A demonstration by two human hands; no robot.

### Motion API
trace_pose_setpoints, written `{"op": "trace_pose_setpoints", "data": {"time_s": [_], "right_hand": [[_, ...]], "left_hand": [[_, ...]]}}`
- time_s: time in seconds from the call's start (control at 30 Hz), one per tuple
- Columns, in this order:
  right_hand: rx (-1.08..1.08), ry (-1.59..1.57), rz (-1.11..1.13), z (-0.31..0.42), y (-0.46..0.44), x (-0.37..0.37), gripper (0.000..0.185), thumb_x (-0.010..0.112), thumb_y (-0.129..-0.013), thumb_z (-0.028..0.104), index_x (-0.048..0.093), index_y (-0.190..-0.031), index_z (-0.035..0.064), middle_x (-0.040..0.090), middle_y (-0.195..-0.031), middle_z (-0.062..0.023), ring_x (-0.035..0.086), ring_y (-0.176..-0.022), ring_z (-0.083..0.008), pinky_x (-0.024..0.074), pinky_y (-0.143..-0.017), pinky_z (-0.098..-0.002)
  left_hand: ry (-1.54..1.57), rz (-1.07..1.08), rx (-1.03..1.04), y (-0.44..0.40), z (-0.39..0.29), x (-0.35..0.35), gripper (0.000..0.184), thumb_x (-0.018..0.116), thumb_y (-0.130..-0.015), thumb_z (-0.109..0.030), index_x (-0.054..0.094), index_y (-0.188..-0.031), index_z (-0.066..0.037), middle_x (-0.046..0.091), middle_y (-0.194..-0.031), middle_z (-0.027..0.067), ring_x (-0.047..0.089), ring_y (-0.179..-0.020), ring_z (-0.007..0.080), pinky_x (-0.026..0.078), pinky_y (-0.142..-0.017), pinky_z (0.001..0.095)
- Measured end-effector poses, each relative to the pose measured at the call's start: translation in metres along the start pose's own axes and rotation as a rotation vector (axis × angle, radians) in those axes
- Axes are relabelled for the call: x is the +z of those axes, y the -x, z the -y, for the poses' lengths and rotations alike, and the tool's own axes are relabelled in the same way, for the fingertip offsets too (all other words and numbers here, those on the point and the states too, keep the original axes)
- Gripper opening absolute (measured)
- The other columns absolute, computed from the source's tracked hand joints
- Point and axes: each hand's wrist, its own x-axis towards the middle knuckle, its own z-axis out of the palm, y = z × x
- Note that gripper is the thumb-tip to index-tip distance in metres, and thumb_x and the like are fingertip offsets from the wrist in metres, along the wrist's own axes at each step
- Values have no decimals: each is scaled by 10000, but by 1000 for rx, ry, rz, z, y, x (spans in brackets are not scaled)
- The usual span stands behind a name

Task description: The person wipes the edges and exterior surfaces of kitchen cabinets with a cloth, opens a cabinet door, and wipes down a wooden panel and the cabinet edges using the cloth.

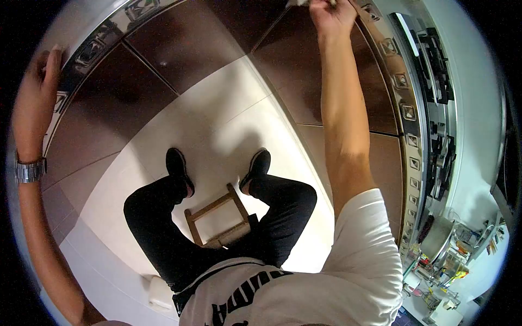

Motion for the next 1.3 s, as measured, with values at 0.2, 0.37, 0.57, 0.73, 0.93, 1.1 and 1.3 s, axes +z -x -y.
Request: {"op": "trace_pose_setpoints", "data": {"time_s": [0.2,0.37,0.57,0.73,0.93,1.1,1.3], "right_hand": [[11,123,-161,4,-9,-3,153,400,-946,94,518,-884,19,508,-695,-52,446,-565,-144,391,-522,-239],[-130,66,-224,39,85,3,72,414,-872,-16,486,-874,-13,478,-747,-73,458,-648,-161,408,-584,-286],[-225,25,-286,107,240,-6,223,487,-829,47,527,-1035,-30,557,-815,-90,515,-623,-130,456,-562,-228],[-241,29,-177,145,326,-9,261,455,-848,47,528,-1076,-57,575,-1002,-184,566,-881,-255,499,-744,-349],[-370,264,-400,137,318,3,225,410,-882,48,550,-1027,-53,606,-911,-136,592,-787,-212,503,-699,-296],[-397,322,-529,104,270,23,135,444,-881,82,550,-904,2,512,-674,-24,471,-579,-107,384,-506,-223],[-323,356,-574,57,177,46,141,435,-878,5,514,-969,-68,536,-777,-104,488,-592,-154,425,-549,-250]], "left_hand": [[-26,-77,93,5,-13,-13,498,427,-943,-471,617,-1106,-41,647,-1000,182,653,-862,268,490,-751,324],[-103,-67,119,7,-34,-30,491,422,-928,-464,663,-995,-42,663,-889,178,650,-815,324,491,-732,382],[-68,-89,119,10,-42,-35,498,418,-907,-478,675,-935,-53,654,-862,195,629,-809,369,480,-720,428],[-58,-18,82,12,-49,-41,509,414,-901,-493,677,-913,-57,647,-846,204,621,-805,382,474,-726,444],[-79,-44,86,10,-42,-31,522,402,-907,-507,661,-935,-55,647,-867,203,616,-818,391,473,-734,452],[-111,-151,128,12,-41,-25,517,396,-915,-501,655,-917,-54,648,-862,201,619,-833,384,474,-737,457],[-163,-88,114,11,-43,-31,504,406,-922,-486,658,-920,-50,652,-823,191,627,-796,379,488,-702,442]]}}
